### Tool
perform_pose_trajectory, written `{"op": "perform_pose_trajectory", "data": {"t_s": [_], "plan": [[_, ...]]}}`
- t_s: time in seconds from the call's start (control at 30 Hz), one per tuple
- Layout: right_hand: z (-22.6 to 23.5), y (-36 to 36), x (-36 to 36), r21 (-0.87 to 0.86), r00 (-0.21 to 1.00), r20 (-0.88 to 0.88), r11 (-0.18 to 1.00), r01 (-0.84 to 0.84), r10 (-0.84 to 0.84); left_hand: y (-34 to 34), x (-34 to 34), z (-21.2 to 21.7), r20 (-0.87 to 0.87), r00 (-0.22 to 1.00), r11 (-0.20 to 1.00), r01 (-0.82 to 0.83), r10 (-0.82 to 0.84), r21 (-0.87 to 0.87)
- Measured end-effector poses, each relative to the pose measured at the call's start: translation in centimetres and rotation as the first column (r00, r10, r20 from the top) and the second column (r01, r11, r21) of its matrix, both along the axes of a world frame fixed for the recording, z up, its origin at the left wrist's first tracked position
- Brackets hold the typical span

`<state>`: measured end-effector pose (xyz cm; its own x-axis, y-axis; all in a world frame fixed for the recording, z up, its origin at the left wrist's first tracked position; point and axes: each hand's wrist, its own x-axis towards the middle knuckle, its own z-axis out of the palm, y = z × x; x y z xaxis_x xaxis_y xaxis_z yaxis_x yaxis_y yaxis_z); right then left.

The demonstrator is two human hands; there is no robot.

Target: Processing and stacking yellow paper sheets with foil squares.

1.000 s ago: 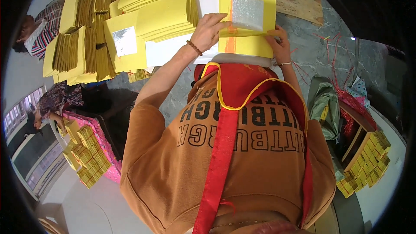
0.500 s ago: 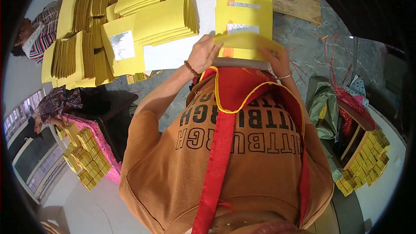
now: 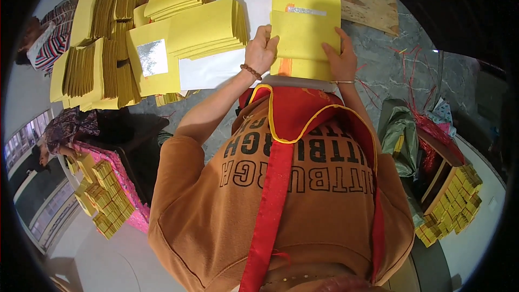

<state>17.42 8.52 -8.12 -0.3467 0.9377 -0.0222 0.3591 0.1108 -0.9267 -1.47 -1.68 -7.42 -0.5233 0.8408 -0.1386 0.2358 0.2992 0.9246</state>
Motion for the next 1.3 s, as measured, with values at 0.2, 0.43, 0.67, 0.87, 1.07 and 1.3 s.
{"op": "perform_pose_trajectory", "data": {"t_s": [0.2,0.43,0.67,0.87,1.07,1.3], "plan": [[-0.2,0.0,-0.3,0.038,0.993,0.111,0.999,0.031,-0.035,0.1,-0.2,2.0,0.057,0.998,0.986,-0.001,0.011,-0.169],[-0.6,0.0,-0.3,0.071,0.982,0.173,0.995,0.064,-0.076,0.0,2.7,4.6,-0.860,0.365,0.893,0.405,-0.356,-0.197],[2.4,-2.7,-1.6,0.257,0.840,0.538,0.962,-0.090,-0.065,-0.1,2.6,0.9,-0.805,0.330,0.806,0.523,-0.493,-0.279],[-1.6,-3.0,0.4,0.218,0.978,0.181,0.974,0.067,-0.108,0.0,2.6,1.1,-0.792,0.323,0.793,0.529,-0.518,-0.303],[-4.5,-2.1,2.5,-0.147,0.938,-0.337,0.989,0.030,-0.078,-0.1,2.5,0.6,-0.776,0.372,0.810,0.512,-0.509,-0.286],[-4.9,-1.9,3.0,-0.397,0.883,-0.416,0.917,0.040,-0.219,0.7,1.4,1.5,-0.841,0.299,0.779,0.591,-0.451,-0.208]]}}
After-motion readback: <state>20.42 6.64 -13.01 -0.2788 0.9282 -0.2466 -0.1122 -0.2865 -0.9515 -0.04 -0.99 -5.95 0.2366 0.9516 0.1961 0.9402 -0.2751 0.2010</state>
